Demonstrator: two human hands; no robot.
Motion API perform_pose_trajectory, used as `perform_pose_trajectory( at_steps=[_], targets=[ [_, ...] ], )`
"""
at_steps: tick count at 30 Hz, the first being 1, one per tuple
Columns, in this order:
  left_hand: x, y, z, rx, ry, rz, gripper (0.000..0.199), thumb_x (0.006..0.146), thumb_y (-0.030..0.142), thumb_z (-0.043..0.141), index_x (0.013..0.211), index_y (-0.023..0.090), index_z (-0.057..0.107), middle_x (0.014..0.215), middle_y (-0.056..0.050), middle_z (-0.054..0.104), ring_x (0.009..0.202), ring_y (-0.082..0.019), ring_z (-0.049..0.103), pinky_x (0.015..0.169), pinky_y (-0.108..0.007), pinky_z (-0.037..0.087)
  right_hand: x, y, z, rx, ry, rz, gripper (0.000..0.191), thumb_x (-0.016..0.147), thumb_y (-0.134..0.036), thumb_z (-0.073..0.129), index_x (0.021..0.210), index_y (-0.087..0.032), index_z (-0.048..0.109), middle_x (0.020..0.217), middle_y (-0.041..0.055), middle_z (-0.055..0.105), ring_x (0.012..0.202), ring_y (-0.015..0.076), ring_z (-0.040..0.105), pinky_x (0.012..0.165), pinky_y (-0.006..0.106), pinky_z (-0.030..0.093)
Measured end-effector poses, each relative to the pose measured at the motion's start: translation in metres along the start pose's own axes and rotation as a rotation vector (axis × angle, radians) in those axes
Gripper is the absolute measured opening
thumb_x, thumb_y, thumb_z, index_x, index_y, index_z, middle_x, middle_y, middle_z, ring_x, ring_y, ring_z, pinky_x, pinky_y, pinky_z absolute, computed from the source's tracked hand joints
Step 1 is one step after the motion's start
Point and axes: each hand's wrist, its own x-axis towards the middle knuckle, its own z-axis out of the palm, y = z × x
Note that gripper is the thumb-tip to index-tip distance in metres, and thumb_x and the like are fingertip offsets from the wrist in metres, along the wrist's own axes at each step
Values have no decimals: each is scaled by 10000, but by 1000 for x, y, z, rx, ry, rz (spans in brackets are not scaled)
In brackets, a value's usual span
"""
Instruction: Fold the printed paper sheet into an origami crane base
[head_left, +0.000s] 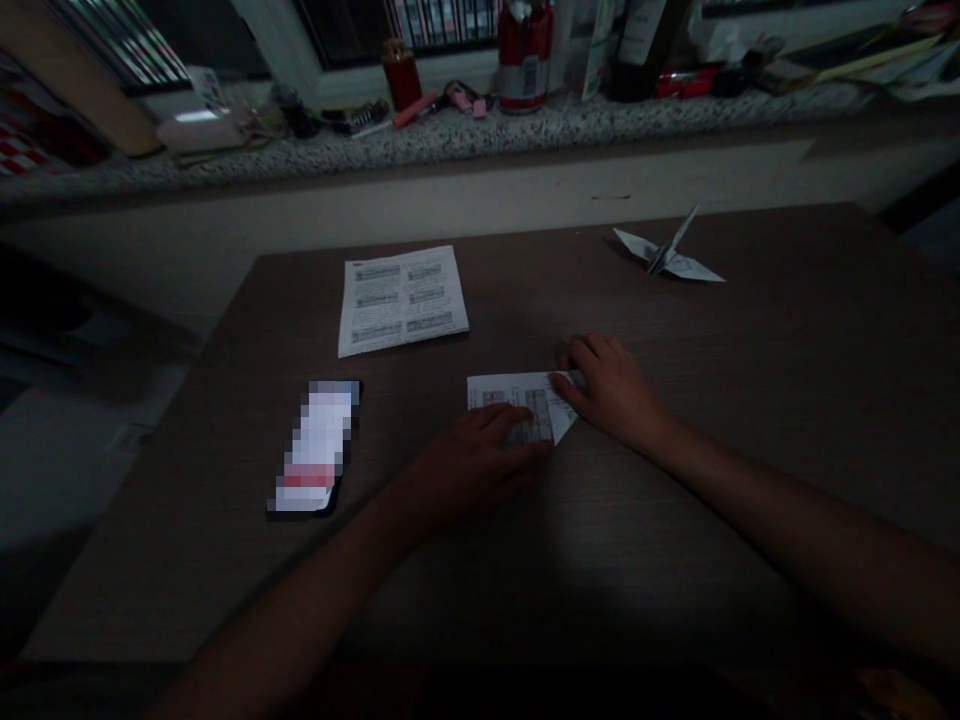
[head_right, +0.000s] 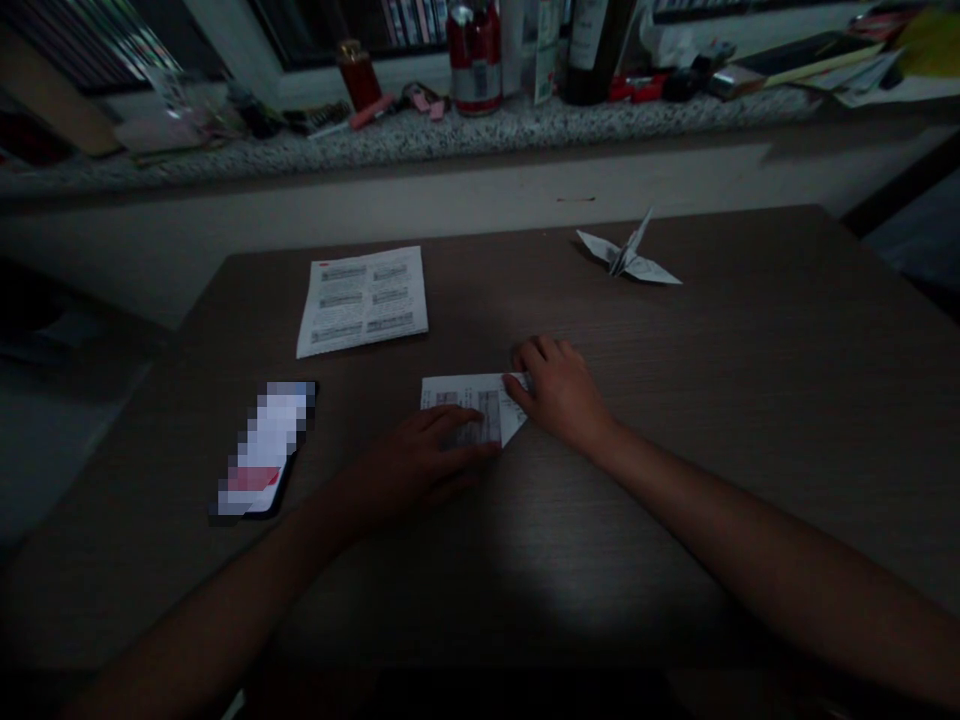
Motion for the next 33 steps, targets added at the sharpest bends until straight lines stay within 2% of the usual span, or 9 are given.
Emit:
perform_pose_trajectory(
  at_steps=[15, 19, 33],
  targets=[
    [-3, -1, -4, 2, -32, 17, 426, 1041, 364, 571, 1464, 319, 554, 1539, -122, 479, 1408, -334, 464, 1103, -515, 479, -1, 0, -1, -15, -5, -14, 224, 981, -404, 552, 1031, -193, 608, 1029, 125, 614, 918, 303, 539, 805, 407, 406],
    [-4, 0, -2, 20, -30, 11, 483, 1048, 369, 557, 1525, 370, 482, 1566, -101, 464, 1432, -329, 436, 1125, -528, 453, -1, -1, -1, -37, -14, -17, 228, 987, -397, 541, 1046, -190, 615, 1034, 131, 617, 935, 311, 538, 814, 413, 407],
    [-3, 5, -4, -30, -59, -49, 471, 1046, 351, 551, 1515, 365, 505, 1570, -96, 450, 1433, -328, 423, 1139, -524, 423, 0, -2, -1, -55, -9, 3, 210, 982, -382, 565, 1044, -188, 615, 1039, 123, 619, 915, 304, 542, 798, 401, 401]
  ],
)
